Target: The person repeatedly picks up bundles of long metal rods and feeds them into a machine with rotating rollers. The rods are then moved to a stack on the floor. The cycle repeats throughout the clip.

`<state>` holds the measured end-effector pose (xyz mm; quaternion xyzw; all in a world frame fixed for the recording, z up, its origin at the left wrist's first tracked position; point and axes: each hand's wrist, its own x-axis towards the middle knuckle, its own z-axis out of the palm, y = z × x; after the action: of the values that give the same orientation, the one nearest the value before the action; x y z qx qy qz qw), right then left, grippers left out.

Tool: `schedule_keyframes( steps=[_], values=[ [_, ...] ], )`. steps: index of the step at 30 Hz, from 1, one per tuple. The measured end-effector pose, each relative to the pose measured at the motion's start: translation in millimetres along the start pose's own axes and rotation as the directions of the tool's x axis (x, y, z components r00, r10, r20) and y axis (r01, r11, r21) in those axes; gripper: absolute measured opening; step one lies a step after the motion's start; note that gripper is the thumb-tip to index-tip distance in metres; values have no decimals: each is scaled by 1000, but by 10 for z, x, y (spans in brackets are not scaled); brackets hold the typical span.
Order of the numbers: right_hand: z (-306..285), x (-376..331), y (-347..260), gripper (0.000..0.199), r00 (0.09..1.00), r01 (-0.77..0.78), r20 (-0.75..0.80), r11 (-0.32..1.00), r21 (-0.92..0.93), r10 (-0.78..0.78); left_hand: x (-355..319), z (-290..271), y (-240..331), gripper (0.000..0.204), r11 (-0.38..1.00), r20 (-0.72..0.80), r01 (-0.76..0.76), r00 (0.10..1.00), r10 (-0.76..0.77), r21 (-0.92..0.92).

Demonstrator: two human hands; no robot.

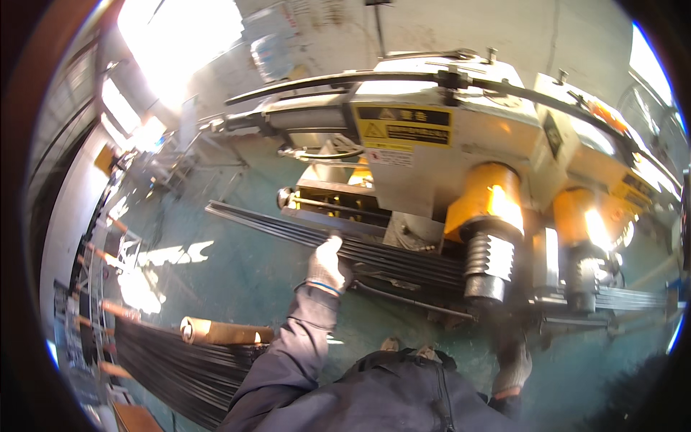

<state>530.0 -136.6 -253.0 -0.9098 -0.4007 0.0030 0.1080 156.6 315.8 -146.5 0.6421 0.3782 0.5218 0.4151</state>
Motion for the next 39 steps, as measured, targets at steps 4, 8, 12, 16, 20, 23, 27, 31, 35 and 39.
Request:
schedule_keyframes(
  steps=[4,8,12,16,20,23,27,31,35,39],
  values=[
    [282,62,130,32,982,104,167,986,-129,-82,-104,88,532,46,837,238,-321,942,236,443],
    [364,114,-145,56,984,103,-148,994,30,-97,2,25,666,34,427,368,578,797,-479,-696],
    [368,117,-412,61,997,78,7,995,-66,-78,174,-412,426,44,289,319,449,859,-401,-845],
    [537,1,-543,53,830,-514,386,819,254,402,664,-1432,-11,53,271,183,417,775,-605,-868],
    [809,-208,-823,52,550,-831,584,323,453,597,1268,-2495,-361,52,277,119,345,792,-599,-897],
    [949,-432,-1206,47,534,-826,578,235,512,617,1709,-3081,-467,48,377,-112,178,766,-633,-909],
    [1031,-748,-1706,40,509,-846,604,225,484,614,2180,-3808,-661,46,496,-201,196,744,-637,-846],
    [1065,-1023,-1961,34,480,-875,638,276,398,602,2399,-4311,-918,43,539,-216,189,771,-599,-820],
    [1095,-1155,-2016,29,464,-884,655,354,304,596,2392,-4486,-1000,36,591,-256,152,796,-548,-792],
    [1116,-1222,-1896,24,465,-875,650,422,236,601,2295,-4536,-938,34,631,-178,211,850,-495,-747]
  ],
)
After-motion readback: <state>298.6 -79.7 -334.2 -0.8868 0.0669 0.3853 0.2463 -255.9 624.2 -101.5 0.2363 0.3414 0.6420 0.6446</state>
